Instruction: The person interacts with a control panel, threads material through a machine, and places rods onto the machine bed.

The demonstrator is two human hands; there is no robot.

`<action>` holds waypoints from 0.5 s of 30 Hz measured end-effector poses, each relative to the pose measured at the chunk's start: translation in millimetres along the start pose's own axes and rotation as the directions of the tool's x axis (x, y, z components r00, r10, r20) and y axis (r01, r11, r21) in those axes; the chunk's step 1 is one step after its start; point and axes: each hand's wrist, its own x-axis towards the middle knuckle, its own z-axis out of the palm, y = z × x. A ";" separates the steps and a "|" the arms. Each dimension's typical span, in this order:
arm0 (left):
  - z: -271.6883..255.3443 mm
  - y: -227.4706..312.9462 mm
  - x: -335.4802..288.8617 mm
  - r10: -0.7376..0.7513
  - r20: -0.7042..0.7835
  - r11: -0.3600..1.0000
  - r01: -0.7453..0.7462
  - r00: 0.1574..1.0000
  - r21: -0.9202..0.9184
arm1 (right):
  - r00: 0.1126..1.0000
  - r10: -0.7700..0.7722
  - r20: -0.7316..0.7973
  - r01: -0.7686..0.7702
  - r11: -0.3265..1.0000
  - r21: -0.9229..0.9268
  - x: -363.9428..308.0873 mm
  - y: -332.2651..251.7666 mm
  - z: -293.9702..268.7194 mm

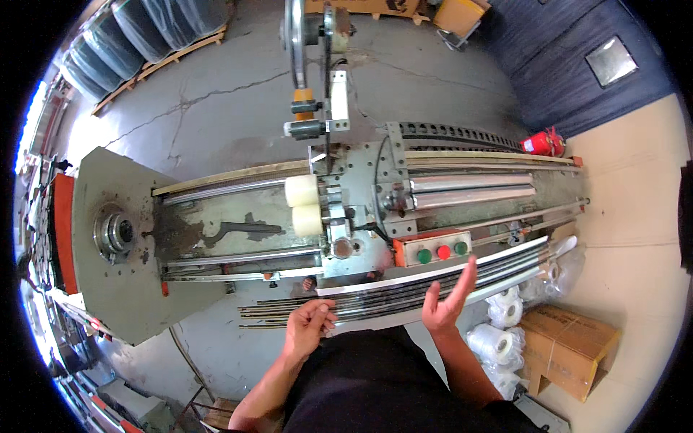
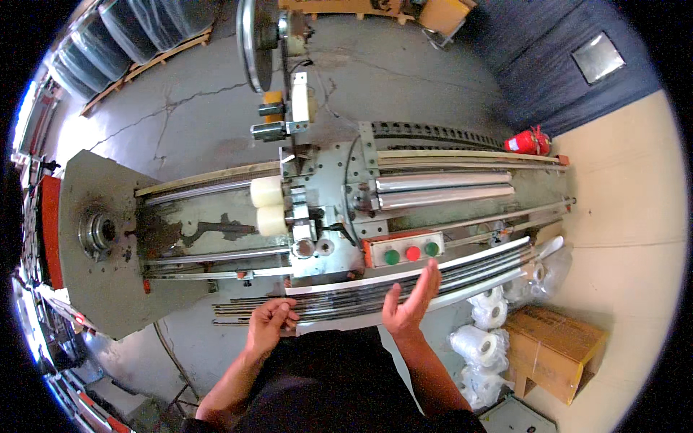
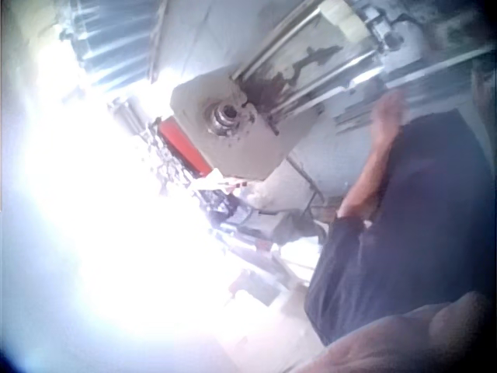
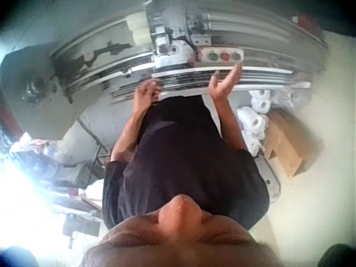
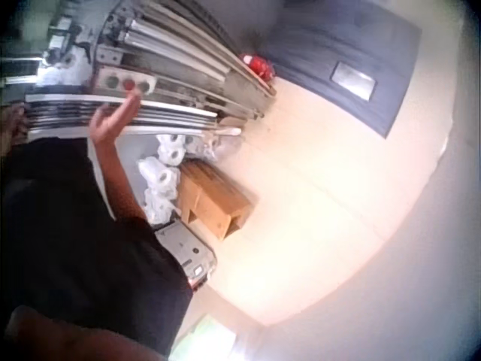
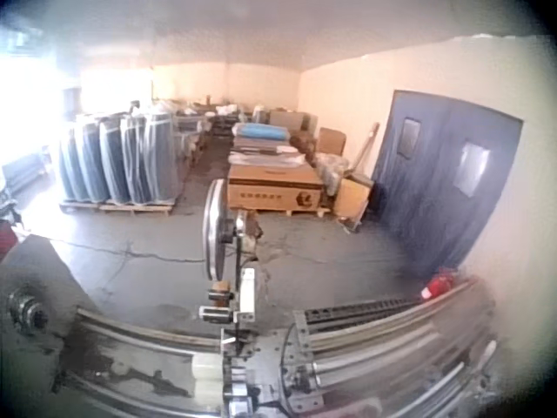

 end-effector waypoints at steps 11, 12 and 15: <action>-6.3 -14.5 17.6 0.025 0.106 0.994 -0.036 0.994 0.106 | 0.931 0.075 0.357 -0.203 0.920 0.335 125.3 -52.3 106.2; -6.2 -12.1 18.1 0.046 0.114 0.989 -0.061 0.992 0.138 | 0.897 0.091 0.433 -0.312 0.824 0.473 148.1 -58.8 142.4; -10.9 -19.0 22.2 0.017 0.114 0.989 -0.033 0.993 0.142 | 0.686 0.149 0.712 -0.568 0.722 0.396 194.9 -62.3 282.9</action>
